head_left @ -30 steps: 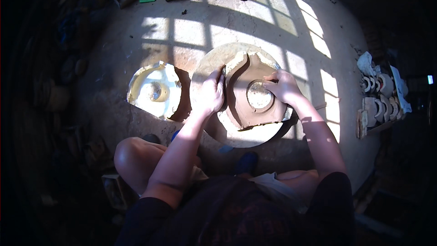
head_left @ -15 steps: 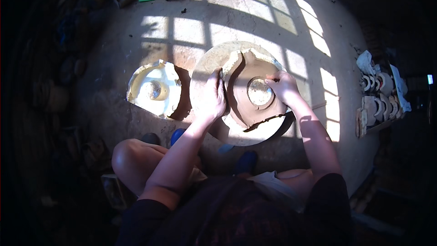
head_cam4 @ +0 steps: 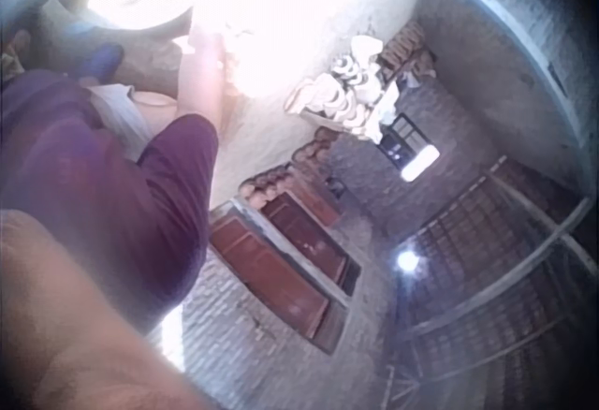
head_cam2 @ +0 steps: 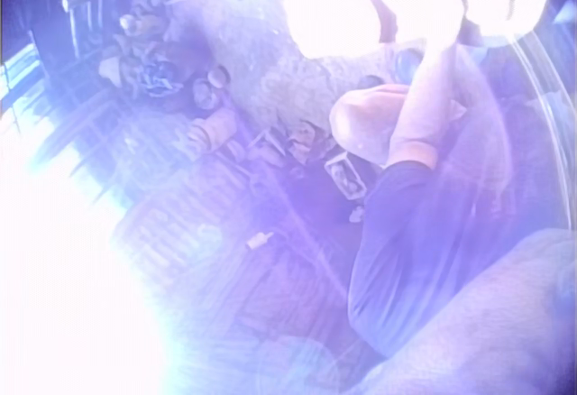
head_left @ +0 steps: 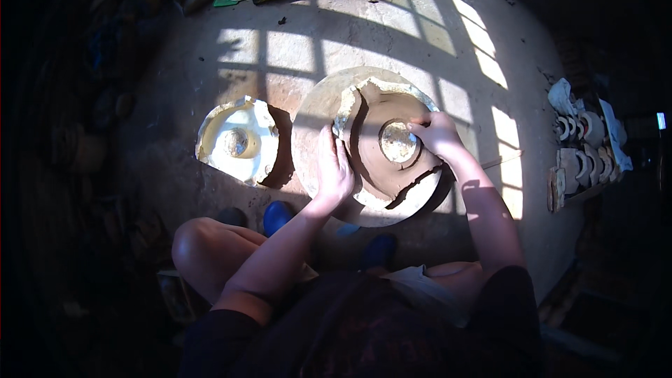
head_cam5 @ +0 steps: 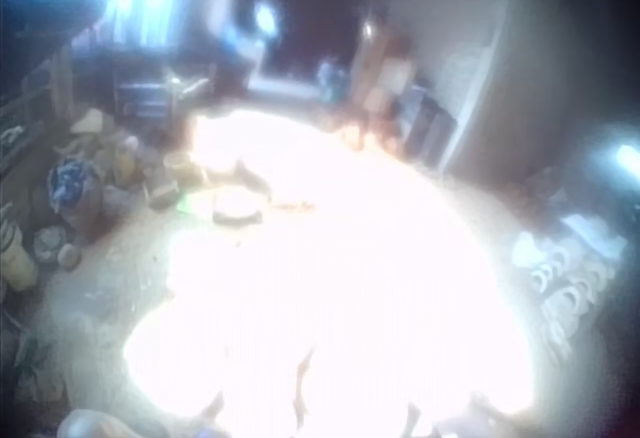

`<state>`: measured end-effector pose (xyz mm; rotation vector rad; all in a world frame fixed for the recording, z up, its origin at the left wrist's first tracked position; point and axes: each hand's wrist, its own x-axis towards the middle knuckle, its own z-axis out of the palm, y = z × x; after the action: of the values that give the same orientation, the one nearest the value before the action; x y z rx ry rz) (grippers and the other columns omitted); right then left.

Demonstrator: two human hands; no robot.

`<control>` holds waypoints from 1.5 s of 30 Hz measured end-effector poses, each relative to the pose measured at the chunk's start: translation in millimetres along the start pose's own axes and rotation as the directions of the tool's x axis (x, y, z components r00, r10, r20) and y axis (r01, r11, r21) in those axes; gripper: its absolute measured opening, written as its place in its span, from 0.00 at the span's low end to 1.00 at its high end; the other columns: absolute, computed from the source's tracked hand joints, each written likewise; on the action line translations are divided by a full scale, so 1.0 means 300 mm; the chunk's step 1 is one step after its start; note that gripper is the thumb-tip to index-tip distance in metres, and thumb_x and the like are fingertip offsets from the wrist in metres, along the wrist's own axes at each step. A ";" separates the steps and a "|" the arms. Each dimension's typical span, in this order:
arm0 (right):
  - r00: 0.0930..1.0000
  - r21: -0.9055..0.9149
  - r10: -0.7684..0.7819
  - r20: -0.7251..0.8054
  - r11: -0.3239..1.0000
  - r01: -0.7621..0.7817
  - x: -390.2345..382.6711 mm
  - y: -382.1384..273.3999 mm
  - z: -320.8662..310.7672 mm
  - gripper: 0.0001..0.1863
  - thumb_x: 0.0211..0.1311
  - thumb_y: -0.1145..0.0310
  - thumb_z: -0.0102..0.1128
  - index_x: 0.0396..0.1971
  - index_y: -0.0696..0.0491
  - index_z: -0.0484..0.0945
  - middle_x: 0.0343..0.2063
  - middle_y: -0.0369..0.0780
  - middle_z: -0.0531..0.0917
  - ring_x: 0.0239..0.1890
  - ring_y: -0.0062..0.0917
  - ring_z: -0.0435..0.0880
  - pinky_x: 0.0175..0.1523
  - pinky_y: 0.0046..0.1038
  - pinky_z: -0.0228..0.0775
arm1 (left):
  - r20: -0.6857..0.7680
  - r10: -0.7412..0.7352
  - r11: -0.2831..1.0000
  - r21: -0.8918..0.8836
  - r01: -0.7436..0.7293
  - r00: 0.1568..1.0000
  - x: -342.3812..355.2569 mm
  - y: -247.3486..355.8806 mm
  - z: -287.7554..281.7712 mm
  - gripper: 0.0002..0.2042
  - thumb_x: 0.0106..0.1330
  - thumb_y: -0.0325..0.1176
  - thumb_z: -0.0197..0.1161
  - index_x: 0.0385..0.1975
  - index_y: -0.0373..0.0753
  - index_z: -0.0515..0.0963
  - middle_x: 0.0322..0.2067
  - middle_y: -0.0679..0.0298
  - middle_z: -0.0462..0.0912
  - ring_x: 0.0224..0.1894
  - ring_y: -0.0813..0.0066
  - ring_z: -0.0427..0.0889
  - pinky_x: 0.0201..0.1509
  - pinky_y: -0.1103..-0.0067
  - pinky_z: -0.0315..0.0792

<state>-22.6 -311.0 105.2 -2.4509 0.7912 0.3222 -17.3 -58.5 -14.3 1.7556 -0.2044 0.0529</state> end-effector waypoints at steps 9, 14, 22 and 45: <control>0.999 -0.103 0.012 -0.050 0.995 -0.018 -0.034 -0.043 -0.001 0.17 0.64 0.59 0.72 0.44 0.57 0.90 0.43 0.50 0.91 0.48 0.37 0.90 0.59 0.34 0.78 | 0.094 -0.106 0.984 -0.133 0.118 0.990 -0.078 0.103 -0.025 0.34 0.84 0.45 0.44 0.78 0.25 0.48 0.74 0.35 0.58 0.77 0.40 0.58 0.81 0.59 0.51; 1.000 0.044 -0.007 -0.017 0.999 0.007 -0.002 0.029 -0.003 0.18 0.65 0.58 0.71 0.47 0.54 0.90 0.44 0.49 0.91 0.50 0.37 0.90 0.60 0.34 0.78 | 0.135 -0.134 0.973 -0.169 0.156 0.982 -0.154 0.121 0.001 0.38 0.84 0.47 0.43 0.78 0.22 0.39 0.77 0.33 0.48 0.81 0.41 0.49 0.83 0.60 0.42; 0.999 0.114 0.029 0.031 0.993 -0.033 0.019 0.014 -0.001 0.18 0.64 0.57 0.72 0.48 0.53 0.90 0.46 0.47 0.90 0.53 0.37 0.88 0.62 0.34 0.76 | 0.126 -0.094 0.991 -0.081 0.105 0.988 -0.271 0.094 0.045 0.44 0.80 0.42 0.53 0.75 0.16 0.33 0.76 0.24 0.37 0.79 0.29 0.41 0.83 0.53 0.37; 0.977 0.105 -0.147 -0.157 0.981 0.164 0.052 0.040 0.067 0.16 0.67 0.66 0.73 0.49 0.60 0.86 0.43 0.42 0.90 0.43 0.24 0.88 0.52 0.26 0.80 | 0.729 -0.079 0.982 -0.059 0.178 0.680 -0.442 0.194 0.001 0.61 0.73 0.55 0.64 0.69 0.10 0.21 0.74 0.19 0.34 0.80 0.32 0.40 0.84 0.59 0.37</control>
<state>-18.4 -315.2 77.8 -2.4280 0.6535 0.0330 -157.4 -55.1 22.4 1.5751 -0.6482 -0.7700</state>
